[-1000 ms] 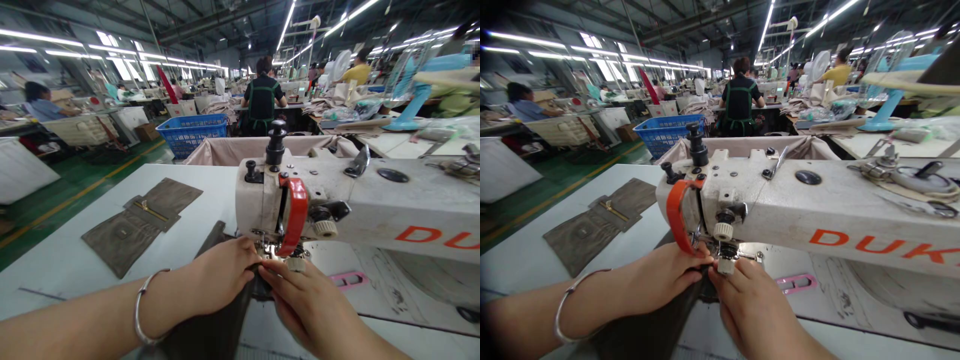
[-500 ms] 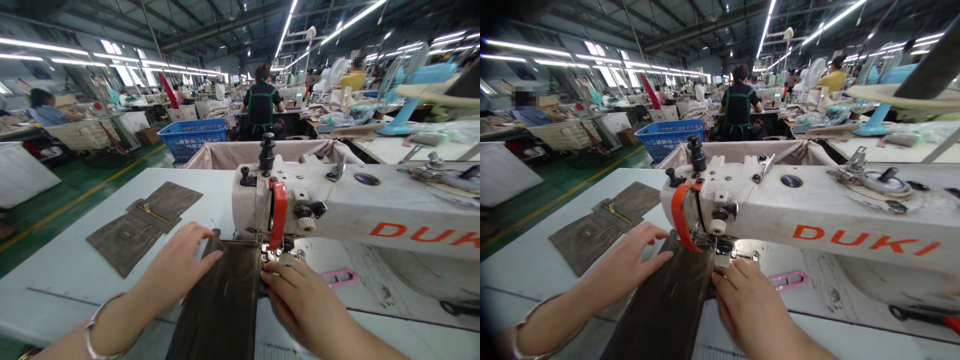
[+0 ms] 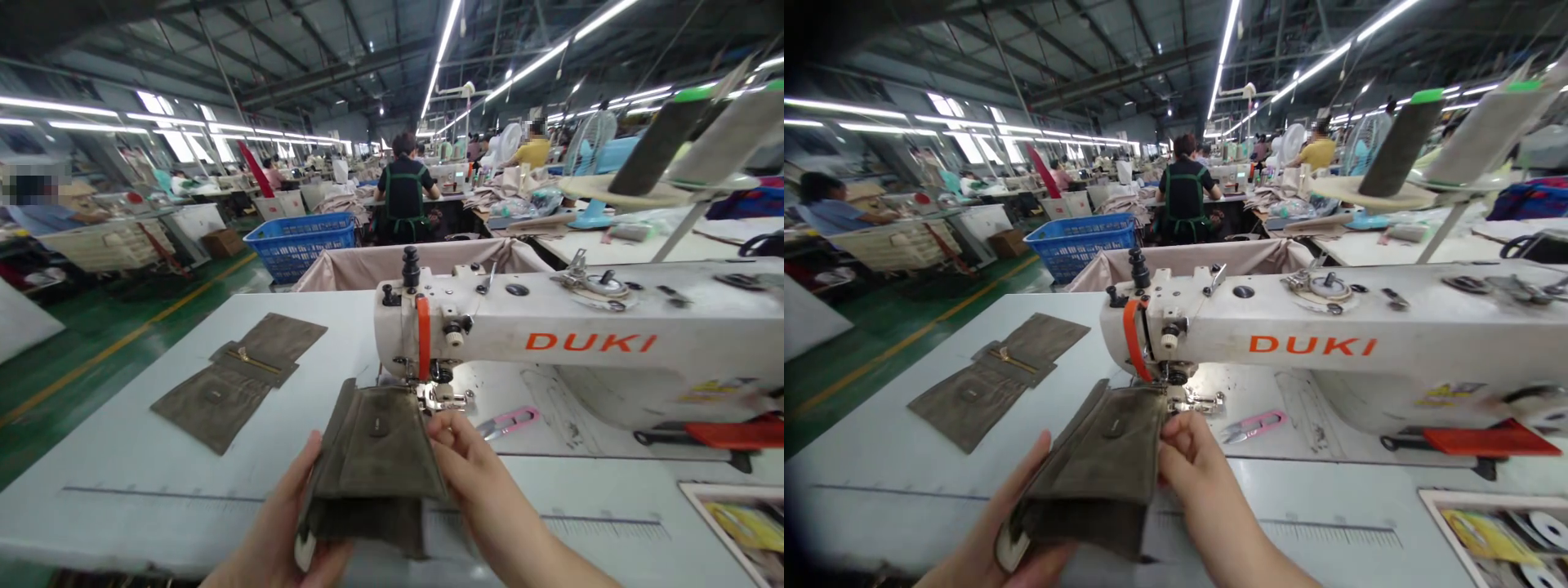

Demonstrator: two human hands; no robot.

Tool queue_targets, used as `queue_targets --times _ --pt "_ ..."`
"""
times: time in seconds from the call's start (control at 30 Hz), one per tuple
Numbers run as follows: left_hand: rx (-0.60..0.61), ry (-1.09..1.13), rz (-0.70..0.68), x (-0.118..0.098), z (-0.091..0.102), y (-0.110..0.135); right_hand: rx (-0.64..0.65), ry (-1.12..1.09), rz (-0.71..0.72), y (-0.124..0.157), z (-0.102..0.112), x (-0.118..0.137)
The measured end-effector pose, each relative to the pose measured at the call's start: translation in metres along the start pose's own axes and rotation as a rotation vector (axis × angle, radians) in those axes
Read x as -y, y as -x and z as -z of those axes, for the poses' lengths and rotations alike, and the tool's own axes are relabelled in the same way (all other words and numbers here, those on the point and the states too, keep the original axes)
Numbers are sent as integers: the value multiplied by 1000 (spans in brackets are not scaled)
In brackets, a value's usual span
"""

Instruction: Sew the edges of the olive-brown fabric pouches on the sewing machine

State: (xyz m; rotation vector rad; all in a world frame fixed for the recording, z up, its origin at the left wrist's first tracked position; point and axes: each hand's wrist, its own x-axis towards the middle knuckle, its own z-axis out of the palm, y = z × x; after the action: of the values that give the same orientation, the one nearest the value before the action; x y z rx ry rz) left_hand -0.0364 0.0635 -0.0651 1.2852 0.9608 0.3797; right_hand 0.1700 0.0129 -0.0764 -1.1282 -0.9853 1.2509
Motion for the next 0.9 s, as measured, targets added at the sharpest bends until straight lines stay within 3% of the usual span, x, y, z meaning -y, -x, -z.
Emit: queue_targets --times 0.07,0.13,0.17,0.23,0.27,0.33,0.37,0.47,0.6,0.67,0.9 --pt "69 -48 130 5 11 15 5 5 -50 8 -8 -9" --pt "-19 -228 161 6 28 28 52 112 -60 20 -10 -21" --pt "-151 -390 78 5 36 34 81 224 -30 27 -9 -27" --pt "-482 -800 -305 0 40 42 108 529 80 43 -5 -38" --pt "-530 -1003 -523 -3 35 44 104 687 150 51 -2 -42" --pt "-317 -1314 -840 -5 14 43 82 960 316 64 2 -47" --pt "-194 -1398 -903 -4 1 40 70 1065 403 68 3 -49" --pt "-141 -1372 -1078 7 -31 27 -2 1185 641 74 5 -54" --pt "-262 -1164 -1138 27 -40 16 -184 1097 840 74 5 -68" --pt "-282 -1151 -1153 33 -38 14 -201 1087 879 74 5 -73" --pt "-166 -1179 -1054 29 -43 16 -133 1106 933 76 12 -66"
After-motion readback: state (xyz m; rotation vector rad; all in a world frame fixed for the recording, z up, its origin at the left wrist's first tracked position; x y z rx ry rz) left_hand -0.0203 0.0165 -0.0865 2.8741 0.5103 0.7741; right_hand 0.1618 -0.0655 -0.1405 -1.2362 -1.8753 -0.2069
